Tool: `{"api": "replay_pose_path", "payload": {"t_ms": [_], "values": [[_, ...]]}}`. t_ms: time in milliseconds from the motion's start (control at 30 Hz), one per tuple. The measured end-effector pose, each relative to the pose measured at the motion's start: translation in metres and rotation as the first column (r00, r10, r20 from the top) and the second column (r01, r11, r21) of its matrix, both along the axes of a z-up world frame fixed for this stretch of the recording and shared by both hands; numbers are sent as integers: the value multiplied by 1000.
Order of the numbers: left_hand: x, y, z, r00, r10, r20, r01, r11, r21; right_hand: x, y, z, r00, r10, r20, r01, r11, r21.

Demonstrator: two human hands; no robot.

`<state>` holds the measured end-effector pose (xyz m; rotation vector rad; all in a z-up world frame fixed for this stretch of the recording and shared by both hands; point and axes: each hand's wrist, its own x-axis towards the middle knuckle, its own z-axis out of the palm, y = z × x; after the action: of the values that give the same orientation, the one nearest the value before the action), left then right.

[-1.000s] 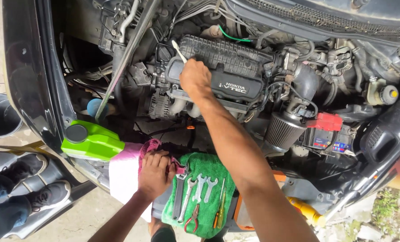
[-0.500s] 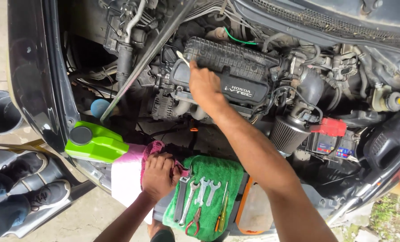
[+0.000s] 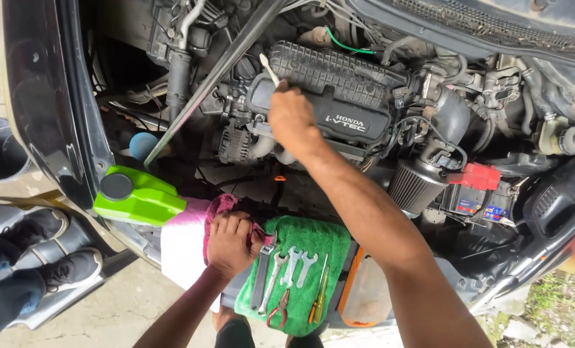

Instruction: The person cleans a car engine using a rag and a toothbrush. They wipe the engine cover and surrounding areas with a pink rag, then use a toothbrush to scrub the engine cover and crevices.

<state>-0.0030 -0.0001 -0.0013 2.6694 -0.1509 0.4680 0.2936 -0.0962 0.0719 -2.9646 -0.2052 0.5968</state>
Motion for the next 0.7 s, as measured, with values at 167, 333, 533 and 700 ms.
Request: {"api": "replay_pose_path", "payload": {"t_ms": [167, 333, 533, 700], "values": [[9, 1, 1, 999, 0, 35, -1, 1000, 17, 16, 0, 6, 984, 35, 176, -46, 997, 61], [8, 2, 4, 1000, 6, 2, -6, 1000, -1, -1, -20, 33, 999, -29, 15, 27, 991, 130], [10, 3, 11, 1000, -3, -12, 3, 1000, -13, -50, -15, 80, 994, -65, -87, 78, 985, 155], [10, 3, -1, 1000, 3, 20, -3, 1000, 9, -43, -40, 17, 1000, 9, 14, -12, 972, 233]]}}
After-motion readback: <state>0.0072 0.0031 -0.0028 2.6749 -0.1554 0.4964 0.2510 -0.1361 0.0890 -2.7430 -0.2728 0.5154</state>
